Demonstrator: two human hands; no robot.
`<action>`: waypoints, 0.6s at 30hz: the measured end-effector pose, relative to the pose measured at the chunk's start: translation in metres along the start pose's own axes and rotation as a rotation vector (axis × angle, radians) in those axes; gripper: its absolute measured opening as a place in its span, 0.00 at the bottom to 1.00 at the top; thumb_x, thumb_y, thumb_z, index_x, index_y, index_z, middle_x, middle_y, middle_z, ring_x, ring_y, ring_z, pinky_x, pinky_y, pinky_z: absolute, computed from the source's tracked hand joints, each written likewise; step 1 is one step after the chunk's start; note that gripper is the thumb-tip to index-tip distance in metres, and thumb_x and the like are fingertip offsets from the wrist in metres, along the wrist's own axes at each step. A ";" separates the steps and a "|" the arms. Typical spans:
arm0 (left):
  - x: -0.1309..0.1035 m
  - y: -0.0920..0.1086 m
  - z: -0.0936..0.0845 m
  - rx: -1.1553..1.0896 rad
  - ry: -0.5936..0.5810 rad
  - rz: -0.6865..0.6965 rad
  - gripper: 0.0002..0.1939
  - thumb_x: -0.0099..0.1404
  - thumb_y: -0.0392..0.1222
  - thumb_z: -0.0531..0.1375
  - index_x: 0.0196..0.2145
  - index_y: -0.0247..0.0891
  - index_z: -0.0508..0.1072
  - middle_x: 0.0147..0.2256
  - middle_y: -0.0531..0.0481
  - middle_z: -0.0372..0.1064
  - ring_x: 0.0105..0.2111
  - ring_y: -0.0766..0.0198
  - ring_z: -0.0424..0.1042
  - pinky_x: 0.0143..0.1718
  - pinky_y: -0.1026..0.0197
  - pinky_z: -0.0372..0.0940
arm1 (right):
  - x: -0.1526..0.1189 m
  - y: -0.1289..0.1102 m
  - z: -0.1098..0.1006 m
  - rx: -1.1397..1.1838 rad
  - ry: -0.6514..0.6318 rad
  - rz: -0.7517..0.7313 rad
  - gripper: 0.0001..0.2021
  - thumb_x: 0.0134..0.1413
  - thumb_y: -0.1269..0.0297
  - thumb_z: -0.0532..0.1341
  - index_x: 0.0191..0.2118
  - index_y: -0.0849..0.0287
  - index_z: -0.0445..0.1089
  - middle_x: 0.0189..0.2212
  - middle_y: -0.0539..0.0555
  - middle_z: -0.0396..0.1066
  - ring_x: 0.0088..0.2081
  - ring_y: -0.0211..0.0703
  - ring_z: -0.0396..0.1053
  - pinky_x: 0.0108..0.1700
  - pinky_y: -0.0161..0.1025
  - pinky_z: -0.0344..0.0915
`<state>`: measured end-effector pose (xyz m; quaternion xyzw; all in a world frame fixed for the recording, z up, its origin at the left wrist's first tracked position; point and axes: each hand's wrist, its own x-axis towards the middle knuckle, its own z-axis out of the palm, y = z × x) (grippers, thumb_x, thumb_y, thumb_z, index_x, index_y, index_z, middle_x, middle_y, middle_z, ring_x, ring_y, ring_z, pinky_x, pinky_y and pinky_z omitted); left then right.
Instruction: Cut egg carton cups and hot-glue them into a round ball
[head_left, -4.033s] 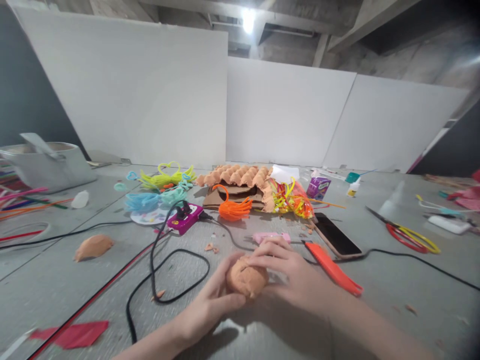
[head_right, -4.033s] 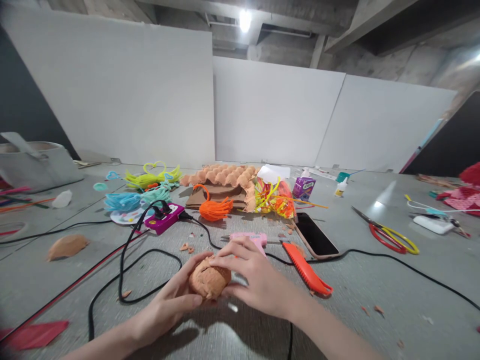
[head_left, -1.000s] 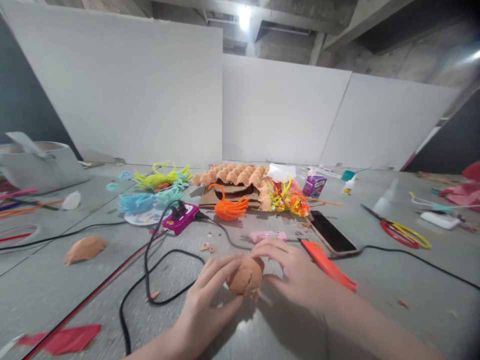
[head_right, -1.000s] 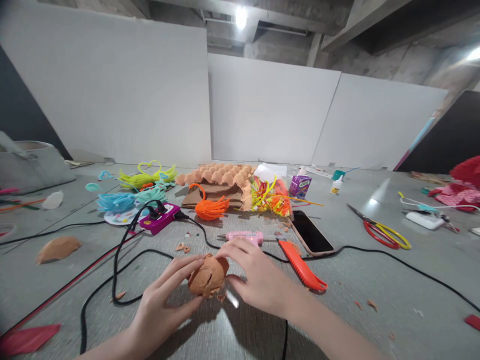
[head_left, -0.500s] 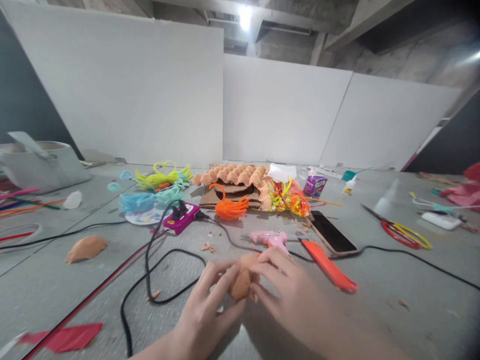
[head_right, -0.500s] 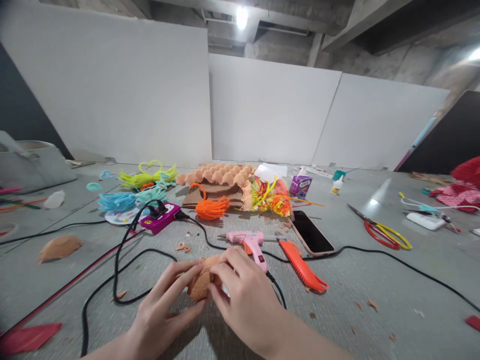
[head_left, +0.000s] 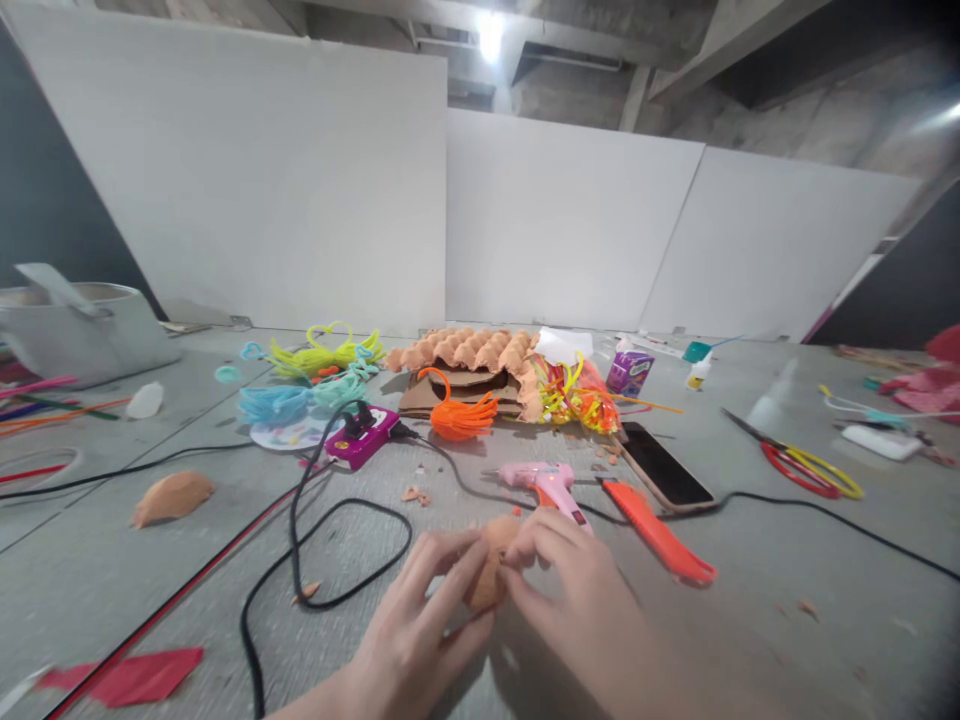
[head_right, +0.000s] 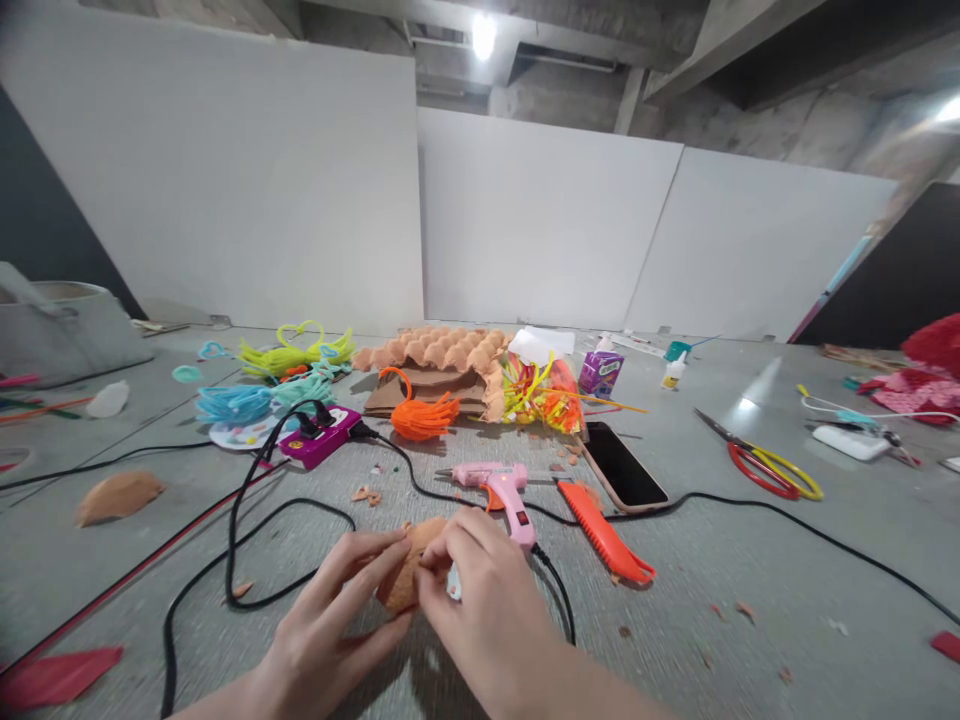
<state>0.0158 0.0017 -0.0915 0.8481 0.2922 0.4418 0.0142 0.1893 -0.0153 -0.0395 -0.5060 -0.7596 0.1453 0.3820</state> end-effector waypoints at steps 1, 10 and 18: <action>0.001 0.000 0.000 -0.002 0.000 -0.011 0.19 0.64 0.30 0.56 0.53 0.34 0.63 0.44 0.41 0.67 0.42 0.59 0.70 0.44 0.59 0.70 | 0.001 -0.001 -0.001 0.005 -0.009 0.007 0.11 0.46 0.81 0.58 0.24 0.57 0.61 0.26 0.47 0.67 0.31 0.38 0.68 0.35 0.34 0.65; 0.003 -0.011 0.006 0.002 0.038 -0.211 0.23 0.58 0.29 0.57 0.52 0.39 0.65 0.48 0.42 0.70 0.47 0.55 0.72 0.46 0.53 0.71 | 0.037 0.042 -0.042 -0.346 0.000 0.226 0.07 0.55 0.62 0.59 0.28 0.57 0.68 0.29 0.52 0.71 0.33 0.43 0.68 0.35 0.37 0.60; 0.010 -0.007 0.005 0.002 0.087 -0.264 0.21 0.59 0.37 0.61 0.50 0.42 0.66 0.46 0.44 0.72 0.45 0.57 0.74 0.44 0.55 0.73 | 0.041 0.070 -0.025 -0.401 -0.212 0.417 0.26 0.53 0.58 0.59 0.08 0.56 0.58 0.09 0.52 0.62 0.17 0.42 0.64 0.23 0.36 0.51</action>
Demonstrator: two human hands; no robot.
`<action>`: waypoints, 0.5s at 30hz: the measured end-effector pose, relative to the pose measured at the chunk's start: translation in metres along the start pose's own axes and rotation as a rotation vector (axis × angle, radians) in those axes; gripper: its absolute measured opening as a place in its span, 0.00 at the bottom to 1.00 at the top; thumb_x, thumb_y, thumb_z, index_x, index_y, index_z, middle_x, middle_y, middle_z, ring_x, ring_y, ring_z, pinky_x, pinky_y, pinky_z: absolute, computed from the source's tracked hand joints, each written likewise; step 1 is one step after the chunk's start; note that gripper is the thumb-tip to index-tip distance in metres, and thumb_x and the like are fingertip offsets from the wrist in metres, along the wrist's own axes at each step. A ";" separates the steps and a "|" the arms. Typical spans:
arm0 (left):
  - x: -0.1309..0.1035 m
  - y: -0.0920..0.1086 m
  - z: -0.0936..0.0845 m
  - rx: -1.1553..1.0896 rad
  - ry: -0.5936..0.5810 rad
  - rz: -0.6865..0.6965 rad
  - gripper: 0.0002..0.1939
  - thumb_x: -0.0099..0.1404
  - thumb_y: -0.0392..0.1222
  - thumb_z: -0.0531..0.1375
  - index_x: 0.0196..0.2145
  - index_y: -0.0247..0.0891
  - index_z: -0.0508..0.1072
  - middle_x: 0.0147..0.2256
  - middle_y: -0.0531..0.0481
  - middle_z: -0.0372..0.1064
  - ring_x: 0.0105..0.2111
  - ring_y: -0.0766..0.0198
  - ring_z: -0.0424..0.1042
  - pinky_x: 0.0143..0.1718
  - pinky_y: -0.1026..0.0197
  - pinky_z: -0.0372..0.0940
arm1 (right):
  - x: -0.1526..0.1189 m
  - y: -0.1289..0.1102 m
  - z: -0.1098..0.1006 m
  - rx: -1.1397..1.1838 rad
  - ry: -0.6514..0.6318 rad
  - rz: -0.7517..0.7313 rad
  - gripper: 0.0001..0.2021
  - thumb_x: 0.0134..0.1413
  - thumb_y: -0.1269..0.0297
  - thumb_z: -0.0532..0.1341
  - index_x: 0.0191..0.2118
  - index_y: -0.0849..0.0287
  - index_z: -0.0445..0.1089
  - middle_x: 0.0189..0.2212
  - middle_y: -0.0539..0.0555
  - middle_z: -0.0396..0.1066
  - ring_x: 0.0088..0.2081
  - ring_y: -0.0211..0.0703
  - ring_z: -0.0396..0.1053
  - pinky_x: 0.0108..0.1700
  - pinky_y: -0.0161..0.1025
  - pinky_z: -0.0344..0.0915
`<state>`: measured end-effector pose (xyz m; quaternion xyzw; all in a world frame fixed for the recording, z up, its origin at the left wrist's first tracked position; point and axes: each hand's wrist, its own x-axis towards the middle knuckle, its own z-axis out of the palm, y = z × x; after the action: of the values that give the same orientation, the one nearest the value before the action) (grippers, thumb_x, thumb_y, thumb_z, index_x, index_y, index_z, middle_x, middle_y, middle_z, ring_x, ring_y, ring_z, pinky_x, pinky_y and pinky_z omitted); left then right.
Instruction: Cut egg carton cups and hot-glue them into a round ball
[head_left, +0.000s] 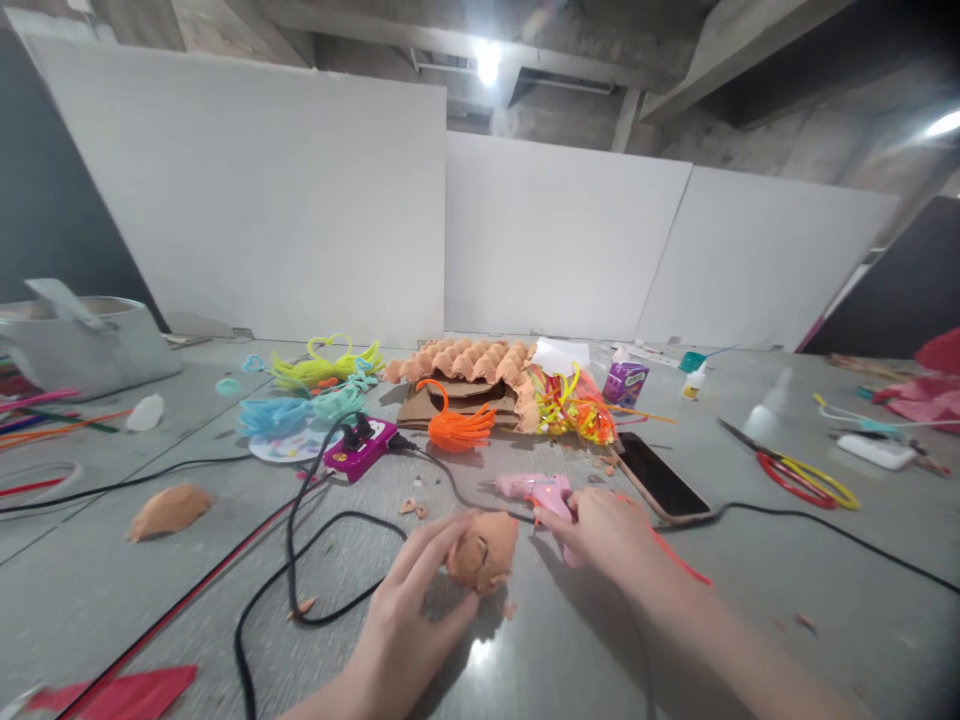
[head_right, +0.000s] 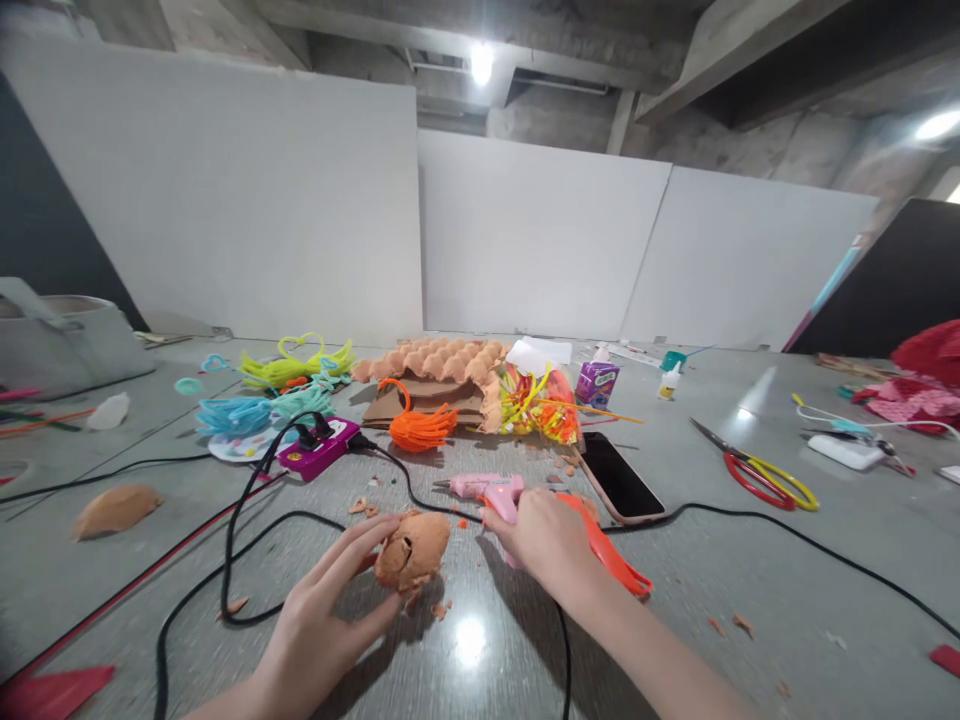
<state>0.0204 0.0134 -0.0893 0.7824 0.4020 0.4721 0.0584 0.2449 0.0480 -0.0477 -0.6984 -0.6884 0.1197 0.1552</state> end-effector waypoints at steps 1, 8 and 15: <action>0.000 0.001 0.000 0.000 -0.006 0.004 0.21 0.59 0.37 0.61 0.50 0.42 0.66 0.47 0.44 0.72 0.45 0.57 0.74 0.44 0.55 0.73 | -0.001 -0.002 0.002 0.016 -0.011 0.022 0.26 0.55 0.58 0.57 0.08 0.56 0.59 0.09 0.52 0.63 0.16 0.42 0.63 0.22 0.37 0.51; -0.003 -0.002 -0.001 0.004 -0.007 0.012 0.22 0.57 0.33 0.60 0.50 0.41 0.66 0.45 0.44 0.71 0.44 0.57 0.75 0.42 0.58 0.73 | 0.000 -0.002 0.003 0.162 0.016 0.079 0.29 0.58 0.57 0.54 0.07 0.56 0.57 0.08 0.53 0.63 0.15 0.41 0.62 0.23 0.37 0.55; 0.001 -0.004 0.001 -0.014 0.010 -0.079 0.20 0.56 0.38 0.63 0.48 0.43 0.68 0.44 0.46 0.73 0.44 0.56 0.75 0.40 0.58 0.74 | 0.004 0.015 -0.010 0.383 0.135 0.181 0.14 0.53 0.59 0.56 0.21 0.58 0.66 0.14 0.50 0.68 0.16 0.38 0.64 0.21 0.33 0.57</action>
<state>0.0194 0.0167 -0.0911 0.7631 0.4294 0.4763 0.0806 0.2630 0.0509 -0.0441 -0.7214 -0.5757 0.2148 0.3193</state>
